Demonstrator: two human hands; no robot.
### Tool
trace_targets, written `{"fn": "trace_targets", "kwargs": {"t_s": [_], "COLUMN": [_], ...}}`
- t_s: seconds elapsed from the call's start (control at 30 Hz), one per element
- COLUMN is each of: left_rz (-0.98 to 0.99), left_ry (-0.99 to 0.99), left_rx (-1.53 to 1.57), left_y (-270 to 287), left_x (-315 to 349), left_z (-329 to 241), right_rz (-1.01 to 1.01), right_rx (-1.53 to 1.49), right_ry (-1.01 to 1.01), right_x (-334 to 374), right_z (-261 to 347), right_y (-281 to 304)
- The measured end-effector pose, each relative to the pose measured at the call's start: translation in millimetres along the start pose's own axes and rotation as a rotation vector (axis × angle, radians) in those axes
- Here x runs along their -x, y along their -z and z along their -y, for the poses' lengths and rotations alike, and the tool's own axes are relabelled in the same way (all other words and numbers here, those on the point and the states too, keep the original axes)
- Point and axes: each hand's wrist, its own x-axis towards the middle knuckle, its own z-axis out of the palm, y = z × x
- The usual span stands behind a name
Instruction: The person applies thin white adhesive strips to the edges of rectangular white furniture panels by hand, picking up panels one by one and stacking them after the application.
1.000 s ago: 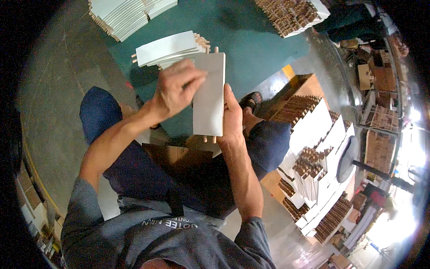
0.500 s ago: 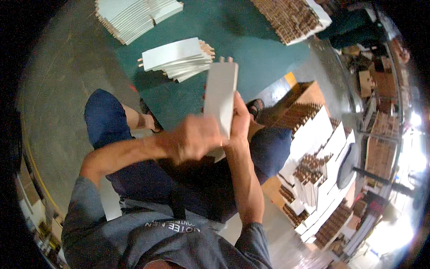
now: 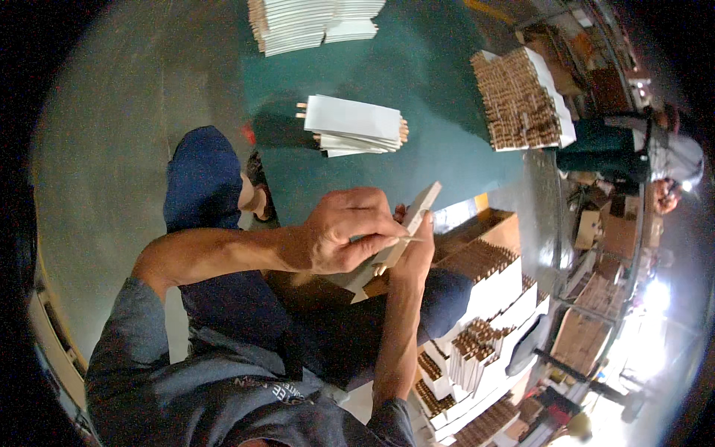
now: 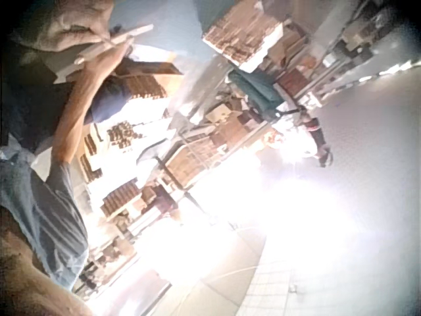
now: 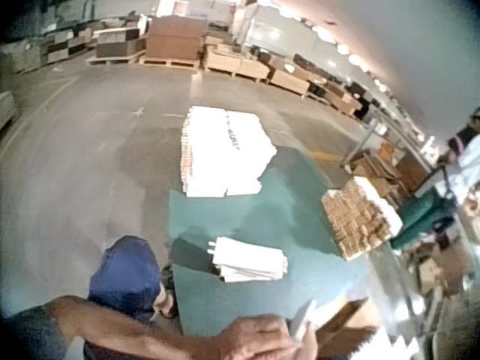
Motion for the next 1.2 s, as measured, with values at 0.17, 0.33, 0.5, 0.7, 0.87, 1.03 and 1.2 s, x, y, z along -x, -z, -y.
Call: {"fn": "trace_targets", "kwargs": {"t_s": [0.17,0.33,0.5,0.7,0.87,1.03,1.2], "left_rz": [-0.131,-0.658,-0.721,-0.755,-0.728,-0.745,-0.690], "left_ry": [-0.119,0.361,0.445,0.523,0.612,0.687,0.867], "left_rx": [-0.101,0.166,0.186,0.197,0.134,0.049,-0.009], "left_y": [39.9,128.2,141.4,145.9,143.3,139.4,126.4], "left_x": [-17.9,-39.2,-30.9,-23.4,-18.2,-8.3,-2.1], "left_z": [16.0,49.9,54.1,65.0,75.5,92.8,97.6], "right_rz": [-0.033,-0.043,0.108,0.029,0.102,0.050,-0.035], "right_rx": [-0.027,-0.028,-0.037,0.032,0.215,0.605,0.737], "right_ry": [-0.102,-0.043,0.031,0.085,0.051,0.049,0.398], "right_x": [-28.2,-38.0,-93.8,-105.2,-105.7,-87.2,-102.9], "right_z": [-26.4,-27.2,-31.2,-40.0,-35.7,-10.6,9.1], "right_y": [19.4,-58.9,-70.5,-98.9,-91.8,-68.6,-45.5]}}
